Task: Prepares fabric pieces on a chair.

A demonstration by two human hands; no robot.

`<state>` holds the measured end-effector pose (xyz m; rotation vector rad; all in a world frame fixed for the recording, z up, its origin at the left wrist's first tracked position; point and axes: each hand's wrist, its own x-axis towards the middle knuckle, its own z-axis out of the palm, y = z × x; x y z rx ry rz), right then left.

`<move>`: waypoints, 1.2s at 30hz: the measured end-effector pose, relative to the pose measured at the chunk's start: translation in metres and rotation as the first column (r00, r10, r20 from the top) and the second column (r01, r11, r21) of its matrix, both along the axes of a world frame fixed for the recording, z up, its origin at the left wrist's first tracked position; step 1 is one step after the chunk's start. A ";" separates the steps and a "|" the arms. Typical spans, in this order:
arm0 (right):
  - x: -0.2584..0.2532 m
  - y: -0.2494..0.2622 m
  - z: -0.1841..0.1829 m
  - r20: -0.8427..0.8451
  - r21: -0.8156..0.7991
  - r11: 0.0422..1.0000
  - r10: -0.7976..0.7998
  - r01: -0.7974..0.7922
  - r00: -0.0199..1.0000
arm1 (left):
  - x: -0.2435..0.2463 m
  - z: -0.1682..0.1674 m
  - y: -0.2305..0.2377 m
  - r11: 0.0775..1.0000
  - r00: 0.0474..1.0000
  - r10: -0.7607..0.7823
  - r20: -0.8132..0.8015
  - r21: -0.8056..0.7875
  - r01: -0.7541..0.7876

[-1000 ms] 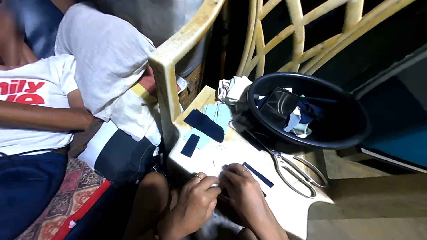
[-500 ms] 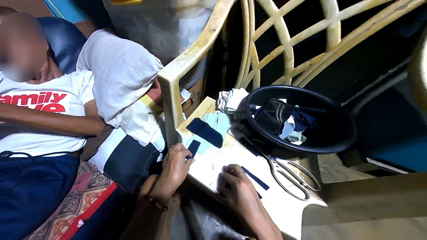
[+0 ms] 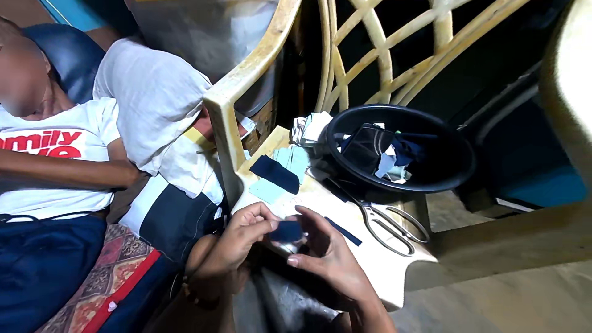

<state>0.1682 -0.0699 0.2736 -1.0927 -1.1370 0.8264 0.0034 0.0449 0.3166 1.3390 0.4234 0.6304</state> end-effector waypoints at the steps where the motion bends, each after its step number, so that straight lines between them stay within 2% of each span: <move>1: -0.001 0.000 0.001 -0.143 0.007 0.998 0.059 -0.058 0.988 | 0.000 -0.001 -0.002 1.000 1.000 -0.015 0.010 -0.026 0.015; 3: -0.001 -0.001 0.003 -0.301 -0.002 0.997 0.072 -0.076 0.951 | 0.001 -0.004 -0.006 0.998 1.000 -0.016 0.014 -0.064 0.017; 7: 0.003 -0.001 0.004 -0.277 -0.042 0.993 -0.115 0.107 0.954 | 0.002 -0.014 -0.008 0.994 0.999 -0.029 0.025 -0.100 0.031; 10: 0.004 0.002 0.005 -0.146 -0.034 0.965 -0.264 0.262 0.953 | 0.012 -0.022 -0.013 0.993 0.992 0.122 0.019 -0.001 -0.122; 12: 0.007 0.004 0.003 -0.020 -0.025 0.933 -0.360 0.360 0.933 | 0.018 -0.027 -0.015 0.965 0.971 0.238 -0.035 0.125 -0.232; 16: 0.014 0.011 -0.010 0.266 0.067 0.864 -0.498 0.499 0.826 | 0.025 -0.048 -0.018 0.884 0.930 0.359 -0.075 0.346 -0.314; 20: 0.016 0.014 -0.016 0.485 0.043 0.840 -0.491 0.541 0.724 | 0.025 -0.066 -0.023 0.789 0.887 0.448 -0.112 0.515 -0.334; 25: 0.016 0.020 -0.023 0.585 0.013 0.837 -0.450 0.547 0.675 | 0.024 -0.076 -0.024 0.651 0.829 0.535 -0.164 0.706 -0.280; 31: 0.016 0.022 -0.025 0.611 0.015 0.827 -0.452 0.562 0.650 | 0.026 -0.079 -0.023 0.597 0.808 0.564 -0.173 0.761 -0.253; 36: 0.015 0.022 -0.024 0.611 0.021 0.823 -0.460 0.568 0.644 | 0.026 -0.079 -0.024 0.587 0.802 0.573 -0.168 0.767 -0.259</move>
